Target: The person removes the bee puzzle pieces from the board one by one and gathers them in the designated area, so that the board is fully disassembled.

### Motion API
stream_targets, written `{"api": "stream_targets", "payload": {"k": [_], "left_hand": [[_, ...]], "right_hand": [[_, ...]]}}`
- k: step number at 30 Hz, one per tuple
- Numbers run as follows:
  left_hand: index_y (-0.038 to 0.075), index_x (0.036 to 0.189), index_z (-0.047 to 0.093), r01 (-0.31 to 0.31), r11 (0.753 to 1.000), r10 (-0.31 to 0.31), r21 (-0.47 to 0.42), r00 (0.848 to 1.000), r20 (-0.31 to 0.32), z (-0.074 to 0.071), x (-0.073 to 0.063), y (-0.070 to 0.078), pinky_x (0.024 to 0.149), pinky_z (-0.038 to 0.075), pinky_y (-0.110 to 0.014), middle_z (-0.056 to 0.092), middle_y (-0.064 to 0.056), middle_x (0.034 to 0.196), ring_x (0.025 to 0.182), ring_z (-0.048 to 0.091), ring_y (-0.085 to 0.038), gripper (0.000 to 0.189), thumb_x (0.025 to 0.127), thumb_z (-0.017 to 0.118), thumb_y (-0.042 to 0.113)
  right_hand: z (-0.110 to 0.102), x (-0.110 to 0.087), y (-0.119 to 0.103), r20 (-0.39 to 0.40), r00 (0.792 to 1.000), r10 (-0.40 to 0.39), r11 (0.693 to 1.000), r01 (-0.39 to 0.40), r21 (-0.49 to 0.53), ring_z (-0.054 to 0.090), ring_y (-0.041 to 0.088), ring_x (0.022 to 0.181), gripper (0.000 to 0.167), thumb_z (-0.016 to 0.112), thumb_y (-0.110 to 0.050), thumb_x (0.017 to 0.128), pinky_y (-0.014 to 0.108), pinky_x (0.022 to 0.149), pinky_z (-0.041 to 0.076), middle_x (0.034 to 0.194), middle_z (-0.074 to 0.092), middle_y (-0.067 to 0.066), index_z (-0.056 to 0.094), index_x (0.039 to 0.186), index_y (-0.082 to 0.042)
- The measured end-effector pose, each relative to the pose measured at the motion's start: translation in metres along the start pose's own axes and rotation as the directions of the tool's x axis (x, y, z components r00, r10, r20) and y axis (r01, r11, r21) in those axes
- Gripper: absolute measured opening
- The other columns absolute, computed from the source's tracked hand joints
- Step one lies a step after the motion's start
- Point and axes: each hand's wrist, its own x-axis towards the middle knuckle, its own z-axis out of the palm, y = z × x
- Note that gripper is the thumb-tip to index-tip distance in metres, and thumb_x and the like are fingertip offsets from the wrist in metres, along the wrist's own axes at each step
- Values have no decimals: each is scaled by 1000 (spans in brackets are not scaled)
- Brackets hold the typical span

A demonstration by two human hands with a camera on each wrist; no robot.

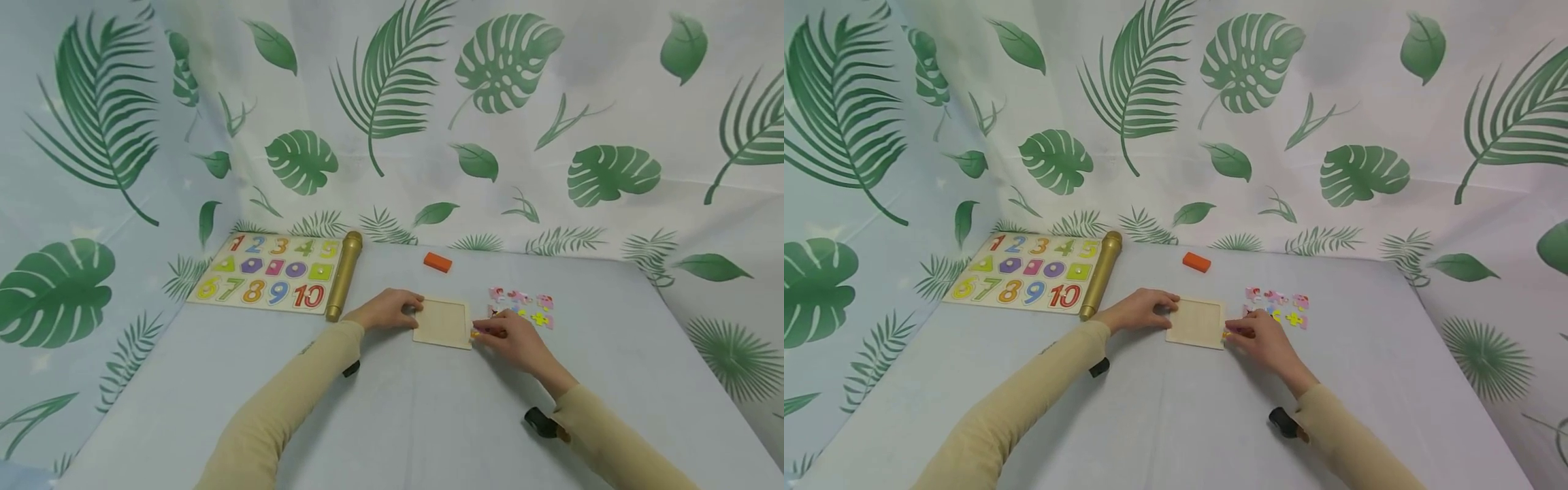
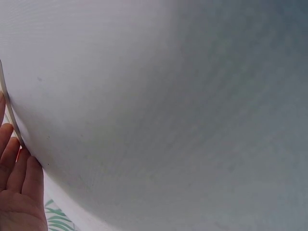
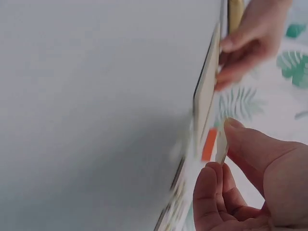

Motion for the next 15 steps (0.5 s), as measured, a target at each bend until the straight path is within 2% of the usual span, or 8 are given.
{"api": "stream_targets", "payload": {"k": [5, 8, 15], "left_hand": [[6, 127, 64, -13, 1000, 13, -2, 1000, -2, 0, 0, 0, 112, 35, -31, 53, -6, 142, 133, 47, -21, 42, 88, 74, 20], [6, 126, 65, -15, 1000, 15, -7, 1000, -5, 0, 0, 0, 112, 35, -31, 53, -6, 142, 133, 47, -21, 42, 88, 74, 20], [5, 125, 65, -14, 1000, 14, -24, 1000, -7, 1, 1, 0, 112, 35, -32, 53, -6, 142, 134, 46, -22, 41, 87, 75, 19]], "right_hand": [[-19, -18, 23, -37, 997, 72, 997, -74, -32, 54, 19, 82, 34, 73, -22, 89, 27, 61, 45, 91, 53, 6, 71, 119, -5], [-34, -28, 39, -49, 992, 120, 991, -123, -54, 54, 21, 85, 37, 72, -26, 90, 28, 62, 45, 96, 55, 9, 70, 120, -5], [-59, -46, 69, -46, 980, 193, 979, -196, -63, 55, 26, 90, 39, 72, -27, 90, 29, 64, 45, 104, 56, 14, 69, 119, -1]]}}
